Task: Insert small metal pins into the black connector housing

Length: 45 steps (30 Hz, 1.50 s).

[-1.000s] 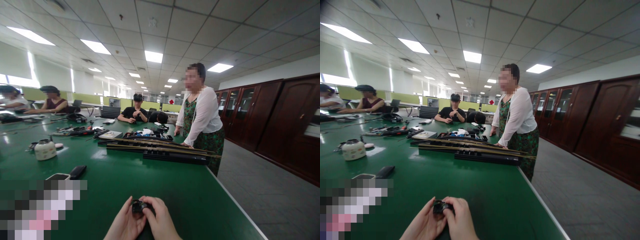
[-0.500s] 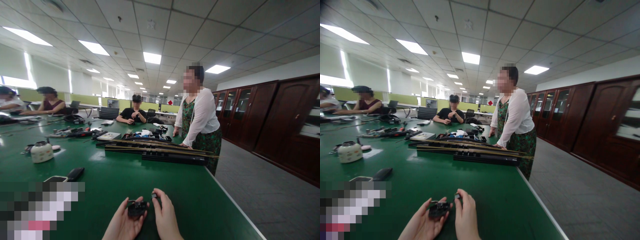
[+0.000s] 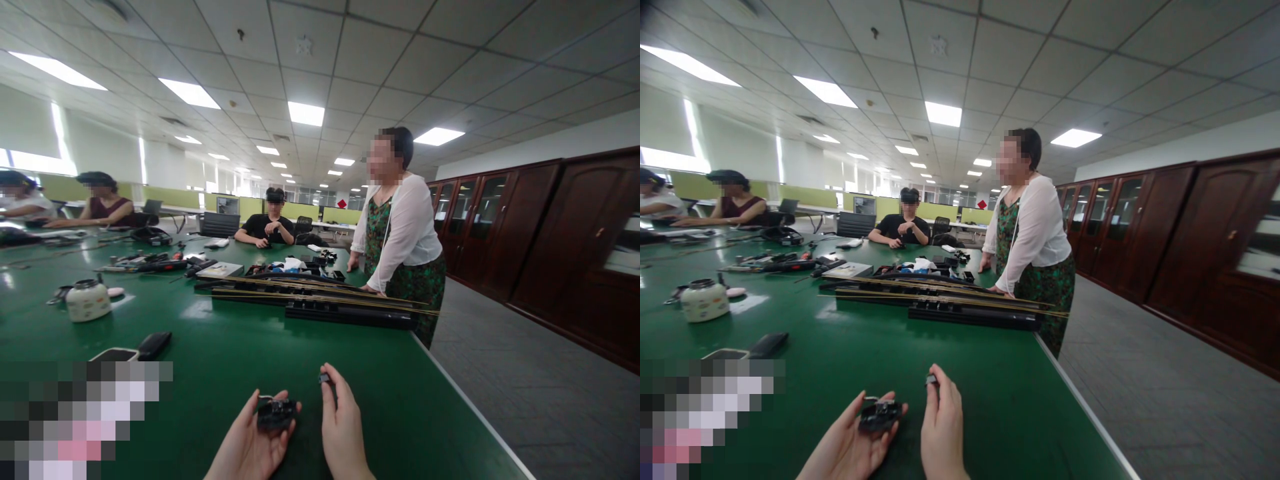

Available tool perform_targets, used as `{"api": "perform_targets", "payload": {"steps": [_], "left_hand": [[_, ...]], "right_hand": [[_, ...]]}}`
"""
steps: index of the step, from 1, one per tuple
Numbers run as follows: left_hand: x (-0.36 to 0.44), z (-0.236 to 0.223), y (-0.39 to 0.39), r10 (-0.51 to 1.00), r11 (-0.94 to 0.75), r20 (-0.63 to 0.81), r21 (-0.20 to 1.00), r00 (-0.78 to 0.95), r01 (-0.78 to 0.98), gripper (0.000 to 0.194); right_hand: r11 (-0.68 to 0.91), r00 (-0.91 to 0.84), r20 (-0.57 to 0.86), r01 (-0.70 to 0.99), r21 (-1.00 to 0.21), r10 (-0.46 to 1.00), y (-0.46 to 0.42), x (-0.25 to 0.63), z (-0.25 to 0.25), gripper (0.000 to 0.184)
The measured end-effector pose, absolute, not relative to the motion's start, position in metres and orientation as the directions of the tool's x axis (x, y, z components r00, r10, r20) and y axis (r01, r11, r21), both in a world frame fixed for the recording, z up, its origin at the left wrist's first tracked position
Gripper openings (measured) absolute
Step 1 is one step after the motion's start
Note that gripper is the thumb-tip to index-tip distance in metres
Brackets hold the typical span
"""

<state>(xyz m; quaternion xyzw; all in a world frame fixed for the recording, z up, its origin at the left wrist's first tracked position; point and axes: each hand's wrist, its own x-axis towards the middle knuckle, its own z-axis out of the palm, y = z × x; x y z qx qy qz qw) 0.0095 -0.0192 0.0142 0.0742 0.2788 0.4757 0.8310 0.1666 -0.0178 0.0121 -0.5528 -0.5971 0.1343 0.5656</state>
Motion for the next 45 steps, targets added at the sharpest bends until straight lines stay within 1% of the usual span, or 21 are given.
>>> {"api": "perform_targets", "payload": {"steps": [5,8,14,19,23,27,30,33,36,40,42,45], "left_hand": [[0.01,0.016,-0.019,0.826,0.544,-0.411,0.399,0.386,-0.739,0.02],[0.01,0.017,-0.019,0.835,0.53,-0.406,0.413,0.371,-0.74,0.02],[0.011,0.014,-0.019,0.843,0.517,-0.401,0.419,0.36,-0.746,0.019],[0.011,0.013,-0.019,0.85,0.503,-0.406,0.431,0.337,-0.749,0.017],[0.011,0.014,-0.019,0.855,0.494,-0.401,0.43,0.331,-0.756,0.019],[0.012,0.014,-0.02,0.855,0.488,-0.399,0.405,0.33,-0.774,0.022],[0.013,0.015,-0.021,0.845,0.502,-0.41,0.393,0.342,-0.77,0.024],[0.015,0.019,-0.023,0.835,0.517,-0.423,0.384,0.352,-0.765,0.029],[0.016,0.019,-0.023,0.842,0.5,-0.429,0.391,0.328,-0.773,0.029],[0.015,0.009,-0.021,0.857,0.485,-0.411,0.439,0.31,-0.756,0.022],[0.014,0.004,-0.02,0.875,0.462,-0.374,0.459,0.307,-0.759,0.017],[0.013,0.0,-0.019,0.873,0.471,-0.364,0.463,0.323,-0.751,0.015]], "right_hand": [[0.363,0.266,0.548,0.516,-0.776,0.793,-0.018,0.166,0.013,0.034],[0.36,0.248,0.539,0.519,-0.775,0.805,-0.018,0.166,0.013,0.034],[0.345,0.179,0.503,0.535,-0.771,0.845,-0.021,0.164,0.013,0.03],[0.387,0.102,0.514,0.54,-0.748,0.852,-0.024,0.16,0.017,0.023],[0.407,0.024,0.485,0.508,-0.759,0.874,-0.027,0.153,0.019,0.017],[0.415,-0.029,0.45,0.443,-0.795,0.892,-0.03,0.146,0.02,0.014],[0.44,-0.037,0.465,0.396,-0.806,0.884,-0.03,0.144,0.022,0.015],[0.49,-0.085,0.496,0.364,-0.792,0.864,-0.03,0.143,0.025,0.017],[0.496,-0.166,0.473,0.418,-0.761,0.865,-0.031,0.142,0.027,0.019],[0.454,-0.213,0.404,0.518,-0.725,0.89,-0.032,0.142,0.027,0.023],[0.451,-0.209,0.405,0.523,-0.723,0.89,-0.032,0.143,0.026,0.022],[0.446,-0.211,0.397,0.518,-0.73,0.893,-0.03,0.144,0.024,0.021]]}}
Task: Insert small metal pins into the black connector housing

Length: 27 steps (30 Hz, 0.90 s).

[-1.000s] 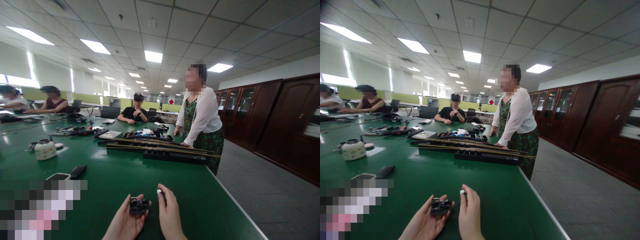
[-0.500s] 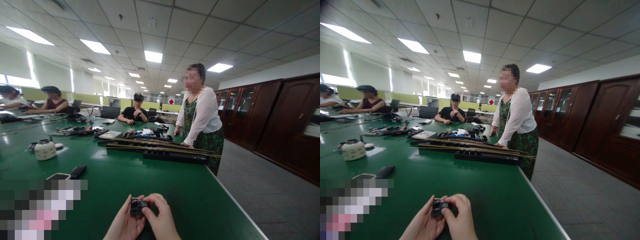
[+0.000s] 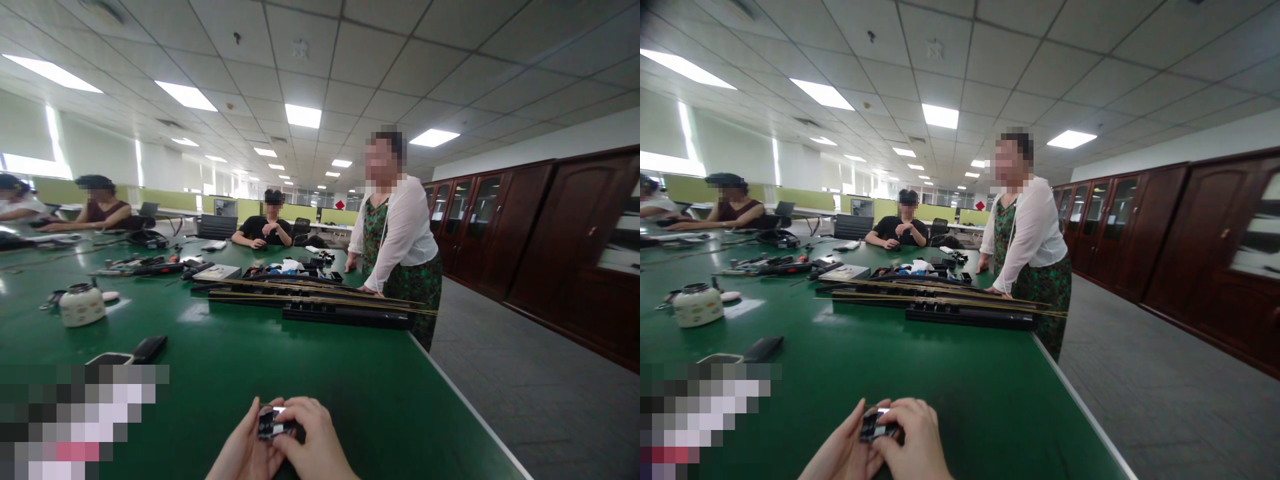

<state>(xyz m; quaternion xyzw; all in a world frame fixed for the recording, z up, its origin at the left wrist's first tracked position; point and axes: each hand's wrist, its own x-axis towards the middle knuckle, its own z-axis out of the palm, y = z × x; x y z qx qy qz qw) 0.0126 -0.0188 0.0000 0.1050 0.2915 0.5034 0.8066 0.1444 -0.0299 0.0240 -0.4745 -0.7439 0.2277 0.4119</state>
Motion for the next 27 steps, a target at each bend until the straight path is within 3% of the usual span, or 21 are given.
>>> {"api": "perform_targets", "payload": {"steps": [7,16,27], "left_hand": [[0.013,0.004,-0.021,0.875,0.472,-0.37,0.499,0.313,-0.727,0.017],[0.015,0.004,-0.023,0.896,0.426,-0.381,0.594,0.227,-0.683,0.044],[0.014,0.003,-0.023,0.914,0.391,-0.359,0.648,0.191,-0.654,0.032]], "right_hand": [[0.431,-0.209,0.379,0.513,-0.743,0.902,-0.03,0.146,0.026,0.019],[0.42,-0.222,0.357,0.477,-0.772,0.907,-0.04,0.146,0.042,0.025],[0.385,-0.225,0.314,0.47,-0.794,0.922,-0.033,0.147,0.032,0.034]]}}
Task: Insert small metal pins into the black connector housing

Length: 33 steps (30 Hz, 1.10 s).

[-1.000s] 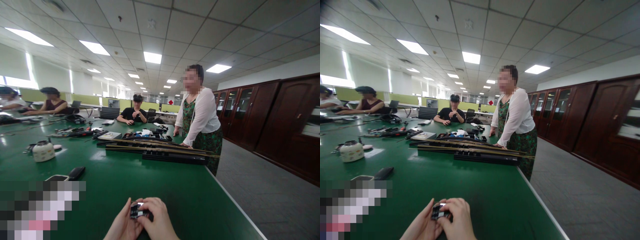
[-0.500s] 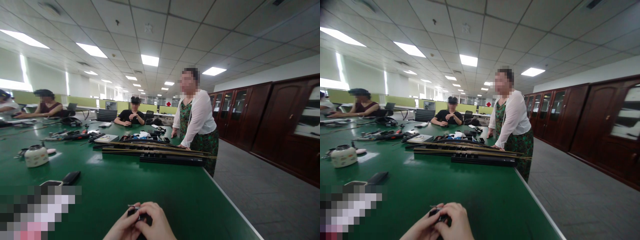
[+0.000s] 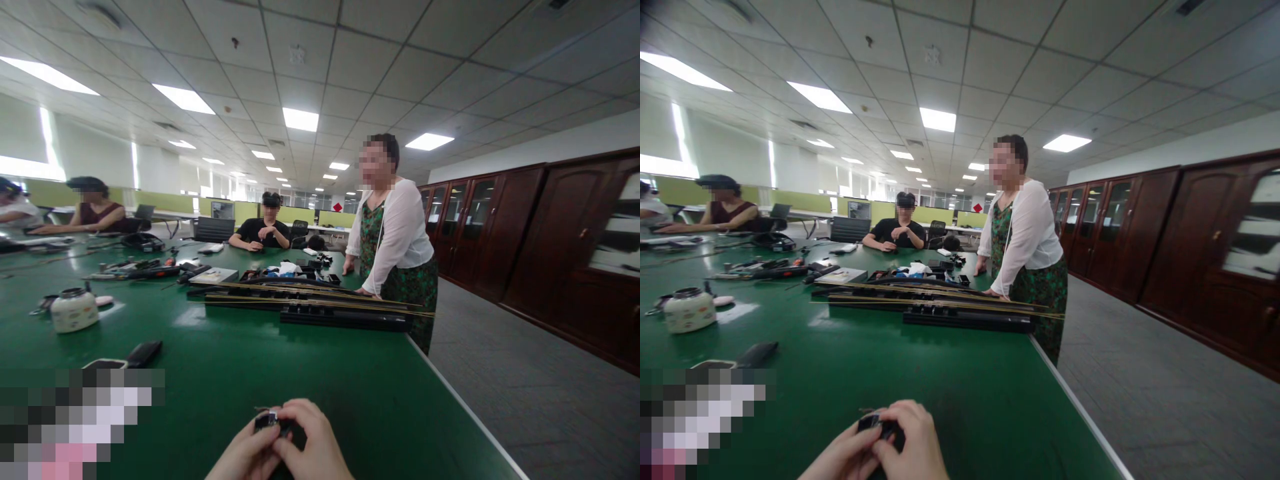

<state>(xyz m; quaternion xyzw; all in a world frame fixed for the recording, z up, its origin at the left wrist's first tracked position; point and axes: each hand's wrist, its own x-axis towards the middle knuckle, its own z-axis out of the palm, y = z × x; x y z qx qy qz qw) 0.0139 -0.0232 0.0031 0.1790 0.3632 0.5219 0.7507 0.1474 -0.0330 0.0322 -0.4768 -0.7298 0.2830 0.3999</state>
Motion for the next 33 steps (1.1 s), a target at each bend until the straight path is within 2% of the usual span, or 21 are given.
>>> {"api": "perform_targets", "payload": {"steps": [7,12,16,24,33], "left_hand": [[0.014,0.012,-0.026,0.908,0.405,-0.36,0.626,0.214,-0.666,0.04],[0.012,0.016,-0.023,0.89,0.447,-0.343,0.53,0.3,-0.72,0.023],[0.008,0.012,-0.018,0.862,0.501,-0.349,0.478,0.368,-0.721,0.023],[0.01,0.008,-0.018,0.873,0.487,-0.313,0.493,0.375,-0.721,0.022],[0.009,0.012,-0.019,0.869,0.488,-0.343,0.476,0.357,-0.732,0.021]], "right_hand": [[0.373,-0.191,0.321,0.469,-0.8,0.928,-0.03,0.149,0.028,0.031],[0.344,-0.177,0.295,0.483,-0.805,0.939,-0.03,0.15,0.027,0.034],[0.327,-0.173,0.278,0.499,-0.803,0.945,-0.03,0.148,0.024,0.035],[0.339,-0.159,0.301,0.49,-0.803,0.94,-0.03,0.147,0.025,0.034],[0.345,-0.146,0.315,0.49,-0.8,0.938,-0.029,0.147,0.022,0.034]]}}
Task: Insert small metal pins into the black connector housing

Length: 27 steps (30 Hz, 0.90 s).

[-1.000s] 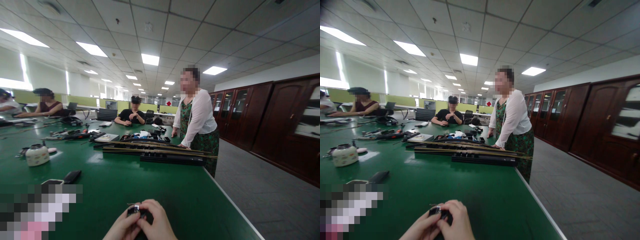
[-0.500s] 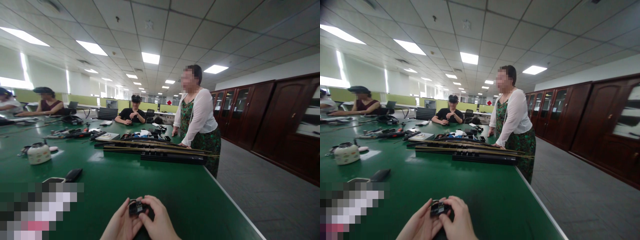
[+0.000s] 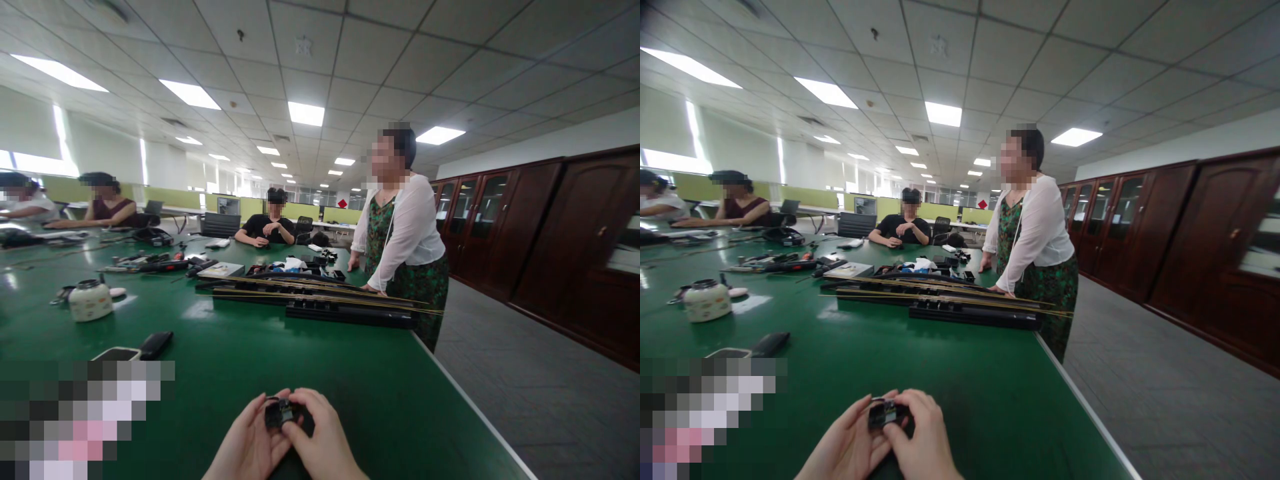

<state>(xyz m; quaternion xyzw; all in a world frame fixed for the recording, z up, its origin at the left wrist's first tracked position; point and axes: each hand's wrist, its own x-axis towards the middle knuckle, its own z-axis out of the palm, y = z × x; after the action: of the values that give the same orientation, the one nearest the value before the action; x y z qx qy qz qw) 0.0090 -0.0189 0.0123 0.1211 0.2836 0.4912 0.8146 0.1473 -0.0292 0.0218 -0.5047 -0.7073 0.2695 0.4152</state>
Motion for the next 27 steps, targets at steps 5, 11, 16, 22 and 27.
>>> {"api": "perform_targets", "payload": {"steps": [5,11,16,22,27], "left_hand": [[0.0084,0.011,-0.0183,0.863,0.499,-0.347,0.475,0.367,-0.725,0.021],[0.0069,0.0079,-0.0173,0.865,0.498,-0.333,0.472,0.376,-0.727,0.029],[0.0061,0.007,-0.017,0.87,0.49,-0.326,0.481,0.37,-0.727,0.025],[0.0059,0.0057,-0.0161,0.873,0.486,-0.312,0.484,0.375,-0.728,0.021],[0.0074,0.0074,-0.0172,0.879,0.473,-0.323,0.501,0.351,-0.724,0.025]], "right_hand": [[0.342,-0.141,0.314,0.487,-0.804,0.939,-0.0292,0.1472,0.0214,0.032],[0.339,-0.138,0.312,0.49,-0.803,0.94,-0.0289,0.1471,0.0216,0.033],[0.323,-0.126,0.302,0.503,-0.802,0.945,-0.0296,0.148,0.022,0.033],[0.31,-0.125,0.288,0.521,-0.795,0.949,-0.0298,0.1482,0.0225,0.031],[0.306,-0.129,0.282,0.528,-0.792,0.951,-0.0322,0.1484,0.0242,0.031]]}}
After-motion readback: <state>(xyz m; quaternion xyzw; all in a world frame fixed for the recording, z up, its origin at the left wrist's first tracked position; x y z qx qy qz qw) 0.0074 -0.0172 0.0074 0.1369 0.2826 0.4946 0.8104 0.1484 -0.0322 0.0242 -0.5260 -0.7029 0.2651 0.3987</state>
